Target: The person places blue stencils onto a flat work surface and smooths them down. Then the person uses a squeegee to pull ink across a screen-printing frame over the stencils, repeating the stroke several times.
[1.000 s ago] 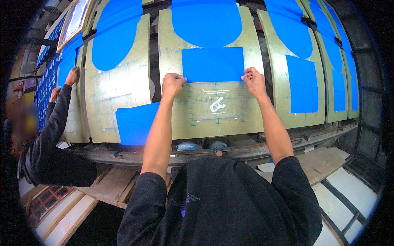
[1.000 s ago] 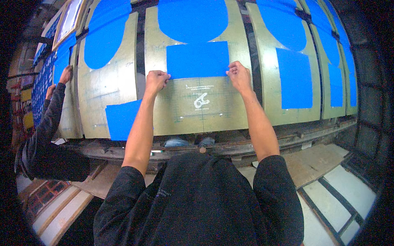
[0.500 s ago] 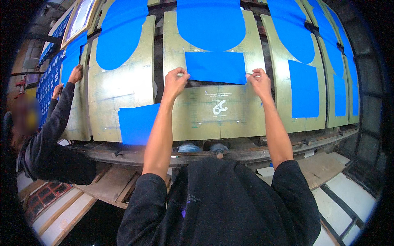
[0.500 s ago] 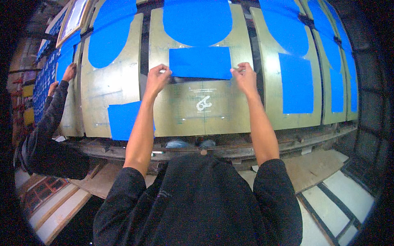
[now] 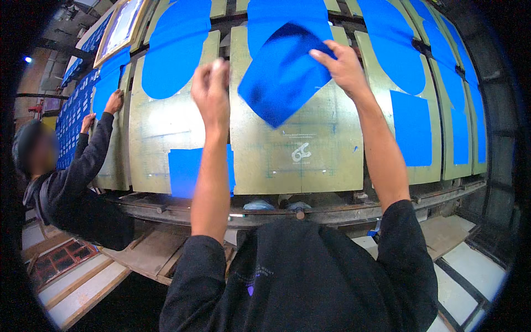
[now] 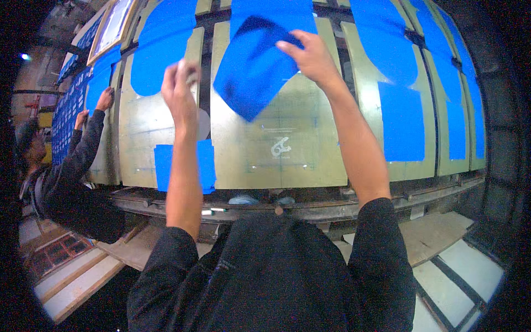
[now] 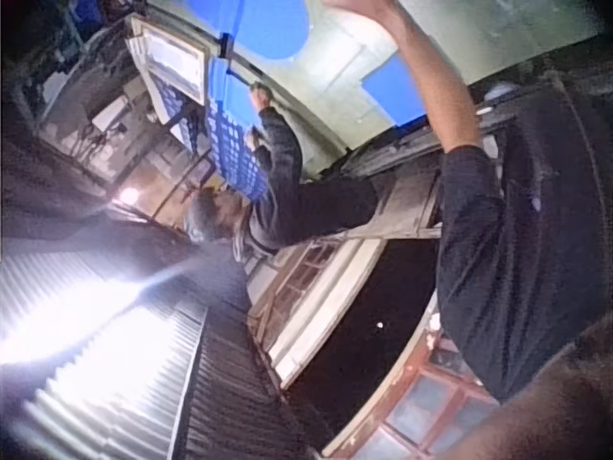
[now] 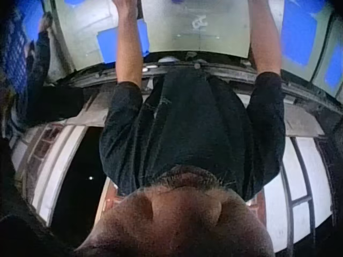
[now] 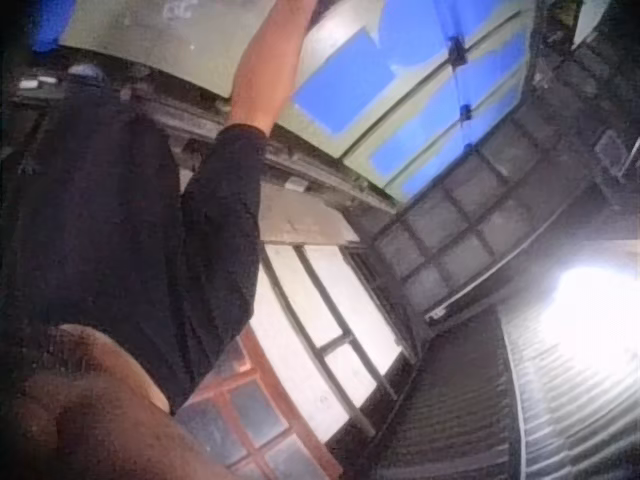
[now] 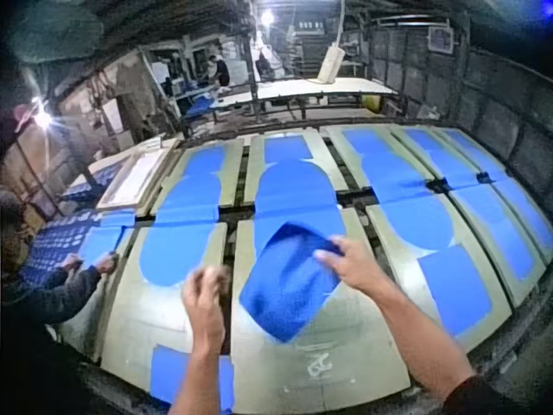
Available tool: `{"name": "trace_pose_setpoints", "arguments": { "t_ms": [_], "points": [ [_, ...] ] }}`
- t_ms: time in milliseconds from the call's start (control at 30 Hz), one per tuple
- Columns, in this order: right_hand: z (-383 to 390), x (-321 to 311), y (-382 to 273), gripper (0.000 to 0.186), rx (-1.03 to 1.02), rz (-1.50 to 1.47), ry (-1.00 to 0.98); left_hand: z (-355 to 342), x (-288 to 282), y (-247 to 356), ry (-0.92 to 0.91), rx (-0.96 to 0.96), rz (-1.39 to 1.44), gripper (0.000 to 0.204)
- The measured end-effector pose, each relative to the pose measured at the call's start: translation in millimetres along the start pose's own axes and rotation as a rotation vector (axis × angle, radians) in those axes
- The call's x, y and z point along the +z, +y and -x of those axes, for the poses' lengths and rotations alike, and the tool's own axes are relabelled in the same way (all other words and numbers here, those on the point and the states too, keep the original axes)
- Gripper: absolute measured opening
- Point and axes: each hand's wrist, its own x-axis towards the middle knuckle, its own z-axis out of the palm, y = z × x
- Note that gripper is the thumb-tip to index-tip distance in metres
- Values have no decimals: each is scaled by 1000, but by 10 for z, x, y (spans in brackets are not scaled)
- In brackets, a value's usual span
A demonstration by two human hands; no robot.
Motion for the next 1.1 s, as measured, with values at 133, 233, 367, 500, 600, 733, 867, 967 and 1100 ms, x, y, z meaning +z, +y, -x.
{"name": "trace_pose_setpoints", "arguments": {
  "t_ms": [133,233,367,500,600,733,867,967,1100],
  "points": [
    [151,109,610,33,472,-620,299,810,-193,-435,-128,-956,192,73],
    [457,251,1150,31,682,-579,361,1021,64,-910,-127,-1144,560,97],
    [764,429,1674,30,670,-426,373,690,246,-1359,-116,-1133,514,89],
    [898,401,1765,29,729,-282,340,532,229,-1488,-143,-1115,113,36],
    [954,338,1653,30,857,-201,308,553,170,-1504,-256,-1042,-49,23],
    [1105,270,1508,30,732,-75,386,565,79,-1505,-277,-970,-177,20],
    [1257,67,1523,28,725,26,180,563,15,-1510,-312,-915,-233,17],
    [1325,-28,1559,21,681,179,49,574,-21,-1518,-354,-865,-333,16],
    [1406,0,1513,14,557,277,53,591,-42,-1533,-378,-820,-475,14]
  ]
}}
